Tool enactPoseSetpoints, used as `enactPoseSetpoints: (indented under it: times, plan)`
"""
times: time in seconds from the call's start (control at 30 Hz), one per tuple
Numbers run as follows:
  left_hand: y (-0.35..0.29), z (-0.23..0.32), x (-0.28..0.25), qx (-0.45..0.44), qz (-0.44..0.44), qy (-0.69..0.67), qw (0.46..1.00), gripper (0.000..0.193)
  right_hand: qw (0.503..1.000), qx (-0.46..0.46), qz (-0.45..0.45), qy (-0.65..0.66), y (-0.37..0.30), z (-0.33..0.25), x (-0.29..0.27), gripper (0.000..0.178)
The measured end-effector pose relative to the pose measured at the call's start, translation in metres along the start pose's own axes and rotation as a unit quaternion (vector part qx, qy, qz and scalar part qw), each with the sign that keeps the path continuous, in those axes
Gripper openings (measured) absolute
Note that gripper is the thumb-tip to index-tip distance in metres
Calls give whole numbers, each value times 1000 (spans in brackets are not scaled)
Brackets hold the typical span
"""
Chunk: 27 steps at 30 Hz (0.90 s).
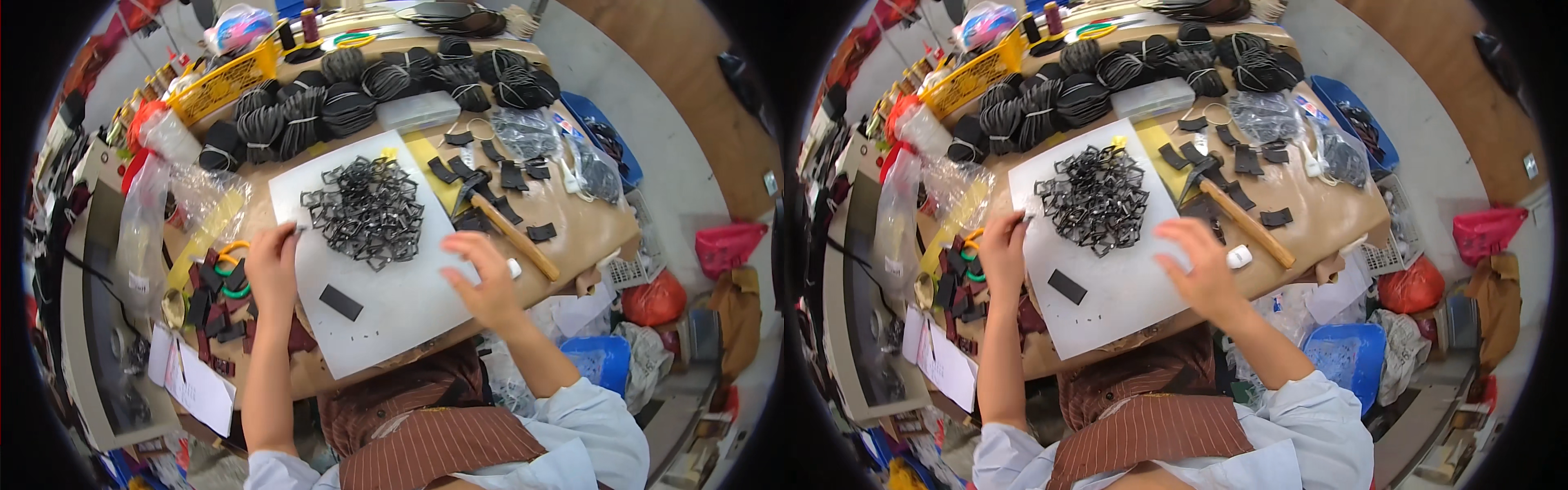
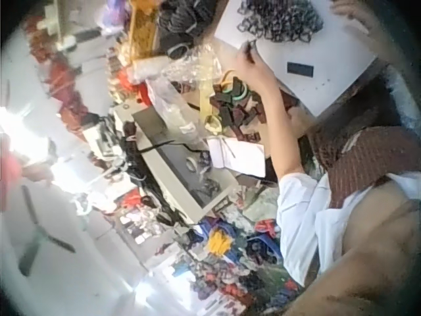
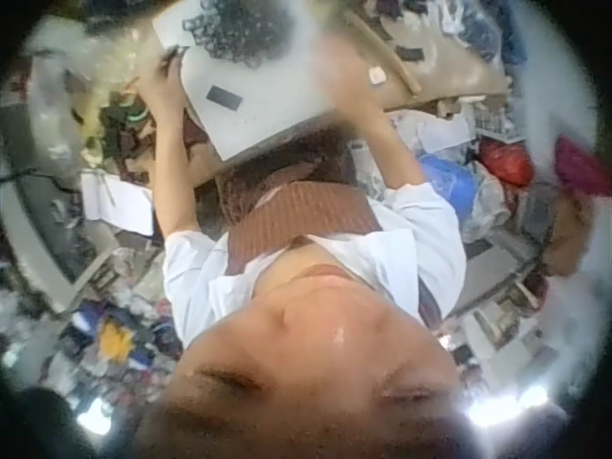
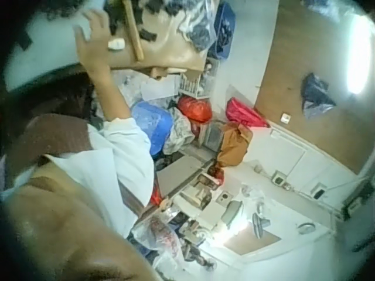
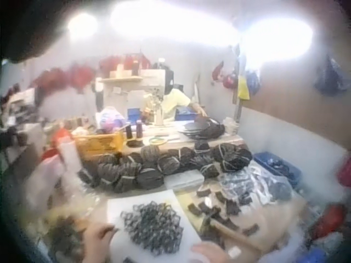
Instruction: The person assembles small black metal buckles onto rectangular maroon and black leather-like straps. They pick up a strap, thread it through the buckle, and fold it to secure the fit, repeating this process for multiple units on a cluttered workbench.
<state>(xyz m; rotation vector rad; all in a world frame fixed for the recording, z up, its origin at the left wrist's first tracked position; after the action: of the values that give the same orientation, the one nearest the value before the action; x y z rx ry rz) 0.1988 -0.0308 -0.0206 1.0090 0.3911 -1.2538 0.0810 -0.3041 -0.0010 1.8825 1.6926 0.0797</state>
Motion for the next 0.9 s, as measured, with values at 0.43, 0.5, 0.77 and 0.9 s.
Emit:
enactPoseSetpoints:
  times: [0.43, 0.5, 0.77, 0.9]
  plan:
    - [-160, 52, -65, -221, -388, -433, 783, 12, 878, -132, -356, 290, -27, -65, 63, 20]
    - [-170, 53, -69, -236, -393, -407, 790, 13, 884, -149, -365, 251, -33, -69, 66, 19]
    - [-173, 60, -57, -298, -198, -549, 755, 30, 968, -112, -156, 162, -54, -67, 88, 17]
    - [-189, 53, -44, -329, -206, -632, 671, 29, 976, -62, -127, 165, -64, -68, 96, 27]
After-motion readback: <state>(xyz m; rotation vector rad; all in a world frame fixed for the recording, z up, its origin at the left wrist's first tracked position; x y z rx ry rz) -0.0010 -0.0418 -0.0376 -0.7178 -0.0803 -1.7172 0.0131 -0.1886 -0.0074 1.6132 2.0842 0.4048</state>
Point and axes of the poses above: each hand's wrist, its own y-axis towards the middle knuckle, its own x-axis out of the palm, z = x × y, the point moved 2 cm from there along y, towards the middle knuckle, and after that the axes turned 15 degrees about y, right-handed, at the moved point
